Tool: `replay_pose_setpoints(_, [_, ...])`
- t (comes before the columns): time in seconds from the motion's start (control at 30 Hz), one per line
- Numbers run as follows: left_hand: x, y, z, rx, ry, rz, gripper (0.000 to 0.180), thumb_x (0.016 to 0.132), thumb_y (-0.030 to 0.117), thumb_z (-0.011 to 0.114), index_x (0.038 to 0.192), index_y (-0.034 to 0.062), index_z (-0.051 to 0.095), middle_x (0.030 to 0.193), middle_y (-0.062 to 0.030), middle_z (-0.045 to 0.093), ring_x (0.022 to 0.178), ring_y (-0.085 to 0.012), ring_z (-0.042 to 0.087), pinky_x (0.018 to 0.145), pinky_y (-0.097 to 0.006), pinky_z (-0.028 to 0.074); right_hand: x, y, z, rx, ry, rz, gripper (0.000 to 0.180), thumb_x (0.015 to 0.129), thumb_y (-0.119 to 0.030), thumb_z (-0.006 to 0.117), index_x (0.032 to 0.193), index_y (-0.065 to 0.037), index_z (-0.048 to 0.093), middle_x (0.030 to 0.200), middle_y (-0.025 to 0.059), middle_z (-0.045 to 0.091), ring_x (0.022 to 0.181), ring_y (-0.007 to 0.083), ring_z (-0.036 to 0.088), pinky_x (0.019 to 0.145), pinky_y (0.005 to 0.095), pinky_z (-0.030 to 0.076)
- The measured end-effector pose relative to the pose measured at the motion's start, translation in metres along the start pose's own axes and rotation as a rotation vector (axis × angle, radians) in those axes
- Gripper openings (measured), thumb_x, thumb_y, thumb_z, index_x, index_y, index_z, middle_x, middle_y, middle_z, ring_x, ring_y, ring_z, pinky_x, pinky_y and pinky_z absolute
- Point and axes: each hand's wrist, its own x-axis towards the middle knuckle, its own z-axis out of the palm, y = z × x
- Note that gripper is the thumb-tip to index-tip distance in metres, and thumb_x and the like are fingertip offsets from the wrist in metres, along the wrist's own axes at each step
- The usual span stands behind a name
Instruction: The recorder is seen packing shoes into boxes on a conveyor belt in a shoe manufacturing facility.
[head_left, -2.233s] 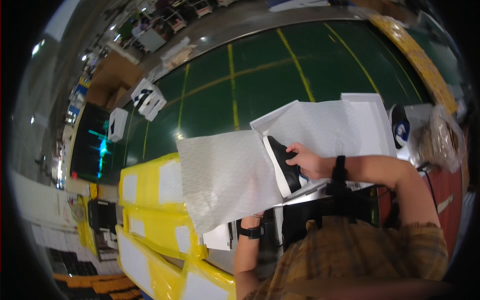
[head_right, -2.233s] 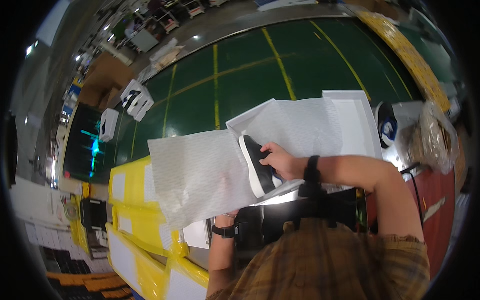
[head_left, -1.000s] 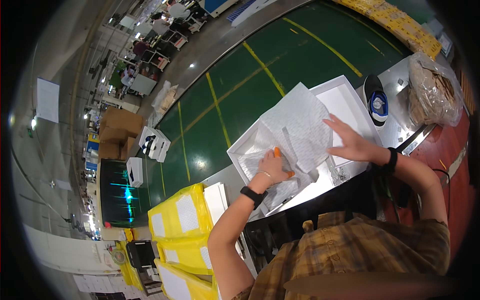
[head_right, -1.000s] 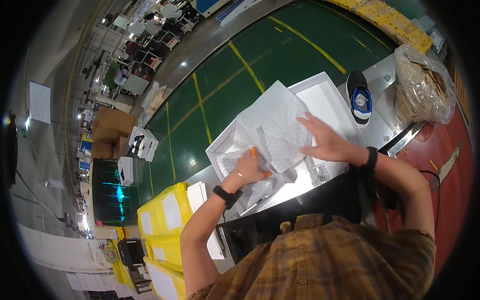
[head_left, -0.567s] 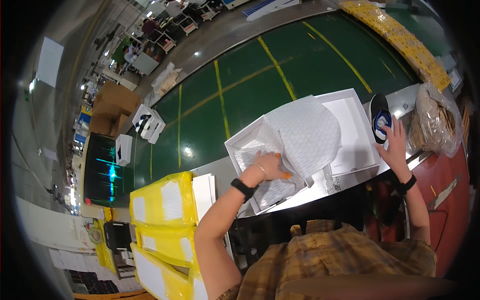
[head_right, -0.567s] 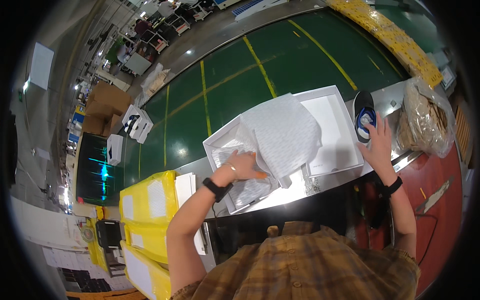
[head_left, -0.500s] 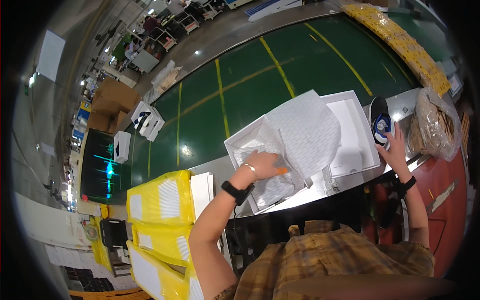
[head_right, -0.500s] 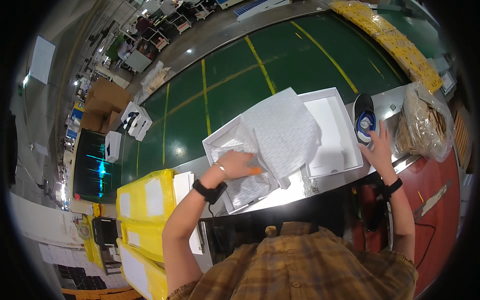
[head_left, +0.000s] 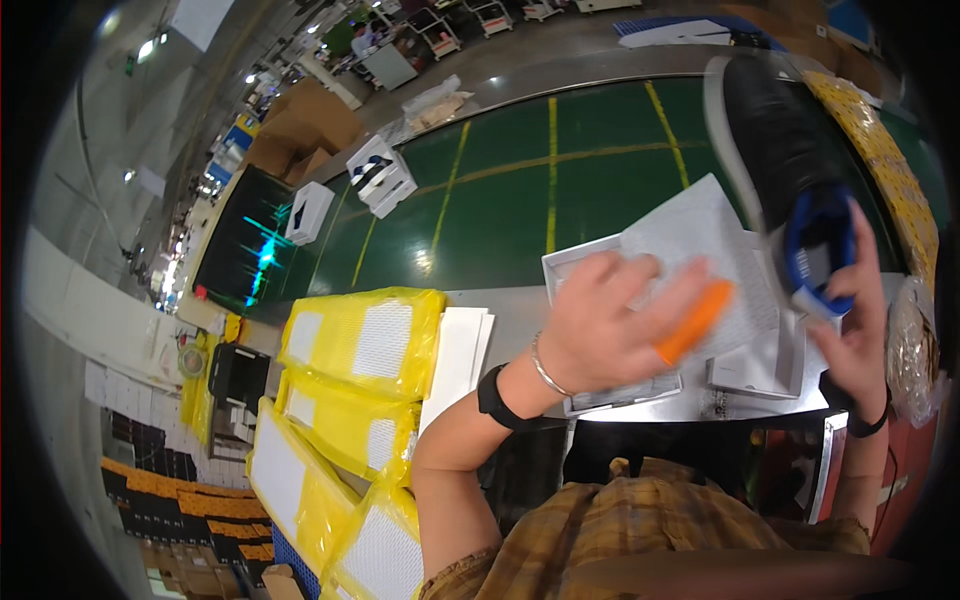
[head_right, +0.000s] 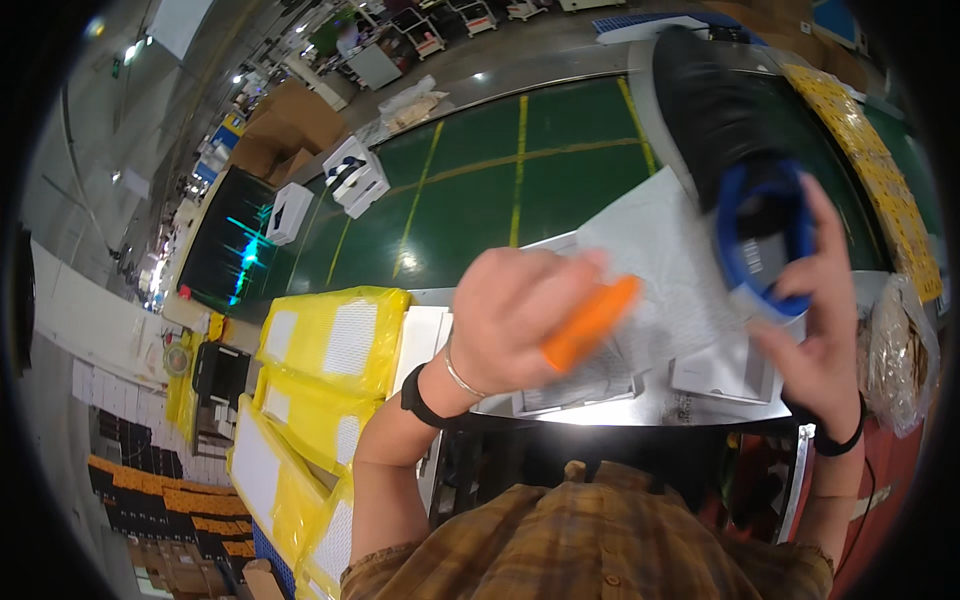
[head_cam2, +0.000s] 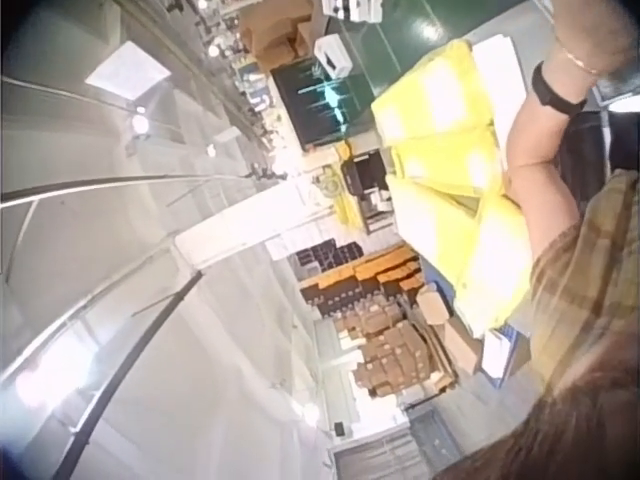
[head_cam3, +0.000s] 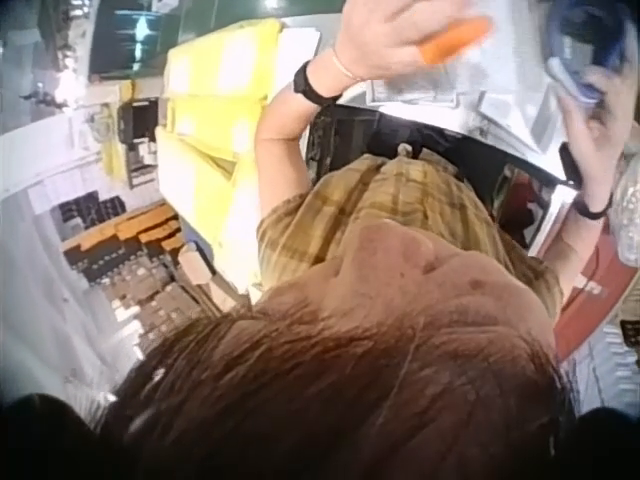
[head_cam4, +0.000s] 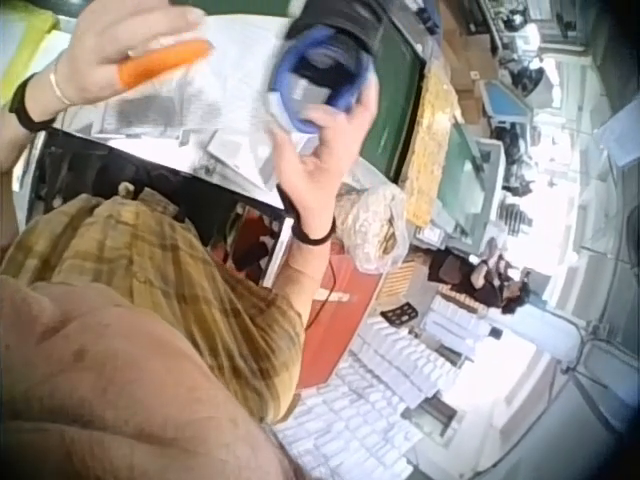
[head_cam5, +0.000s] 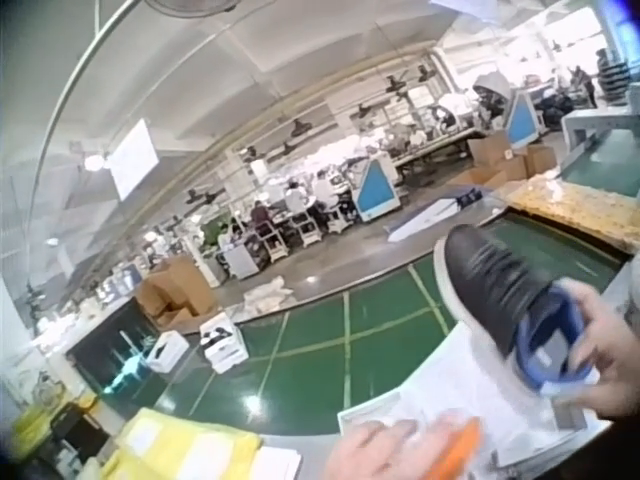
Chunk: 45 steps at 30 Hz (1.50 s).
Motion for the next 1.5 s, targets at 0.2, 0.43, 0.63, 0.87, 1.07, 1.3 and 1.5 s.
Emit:
replay_pose_setpoints(0.2, [-0.007,0.0,-0.034,0.368,-0.332,0.063,0.02,0.065,0.022,0.075,0.082,0.0125,0.069,0.119,0.0005,0.066,0.062,-0.013,0.044,0.051,-0.029,0.032,0.042,-0.034,0.058,0.287,-0.301,-0.05,0.056,0.067,-0.002,0.082,0.116,-0.009,0.053,0.151,0.0306,0.032,0.138,0.0472,0.036,0.111,0.0454,0.031])
replay_pose_setpoints(0.43, [-0.115,-0.065,-0.046,-0.452,-0.216,-1.102,0.024,0.085,0.025,0.076,0.086,0.0038,0.064,0.071,0.0022,0.061,0.054,-0.0074,0.047,0.048,-0.025,0.035,-0.014,0.073,0.09,-0.178,-0.224,0.353,0.115,0.069,-0.043,0.083,0.153,-0.007,0.014,0.158,0.029,0.009,0.146,0.046,0.013,0.117,0.0511,0.018])
replay_pose_setpoints(0.63, [-0.164,-0.084,0.007,-0.821,-0.351,-1.725,0.023,0.094,0.03,0.066,0.087,0.0079,0.064,0.067,0.0058,0.056,0.05,-0.0023,0.042,0.044,-0.019,0.029,-0.058,0.101,0.093,0.451,-0.229,1.169,0.119,0.079,-0.047,0.077,0.155,-0.01,-0.007,0.158,0.0273,0.003,0.147,0.0397,0.005,0.116,0.0534,0.016])
replay_pose_setpoints(0.87, [-0.192,-0.087,0.115,-0.69,-0.518,-1.611,0.043,0.09,0.038,0.07,0.071,0.0011,0.058,0.06,-0.0011,0.05,0.055,-0.0107,0.044,0.047,-0.032,0.037,-0.085,0.123,0.111,0.749,-0.306,1.467,0.112,0.084,-0.049,0.072,0.154,-0.006,-0.003,0.145,0.0255,0.034,0.118,0.0354,0.051,0.095,0.0502,0.045])
replay_pose_setpoints(1.07, [-0.178,-0.078,0.111,-0.888,-0.567,-1.579,0.028,0.093,0.032,0.065,0.081,0.0089,0.059,0.065,0.0047,0.049,0.05,-0.0048,0.041,0.042,-0.022,0.029,-0.095,0.133,0.118,0.761,-0.412,1.422,0.089,0.085,-0.044,0.073,0.148,-0.001,0.027,0.124,0.015,0.051,0.102,0.022,0.057,0.089,0.0347,0.047])
replay_pose_setpoints(1.3, [-0.175,-0.109,0.031,-0.974,-0.429,-1.705,0.027,0.094,0.035,0.066,0.084,0.0103,0.062,0.064,0.0065,0.053,0.049,-0.0028,0.043,0.044,-0.018,0.032,-0.077,0.105,0.123,0.367,-0.293,1.025,0.075,0.084,-0.018,0.075,0.147,-0.01,0.034,0.13,0.0111,0.046,0.114,0.0197,0.046,0.093,0.0316,0.044])
replay_pose_setpoints(1.5, [-0.189,-0.111,0.027,-0.878,-0.429,-1.733,0.036,0.09,0.039,0.069,0.074,0.0094,0.056,0.063,0.0025,0.051,0.05,-0.0068,0.045,0.042,-0.022,0.033,-0.077,0.099,0.14,0.357,-0.215,1.034,0.07,0.083,-0.02,0.076,0.142,-0.009,0.041,0.14,0.0189,0.045,0.127,0.0298,0.044,0.104,0.0385,0.039])
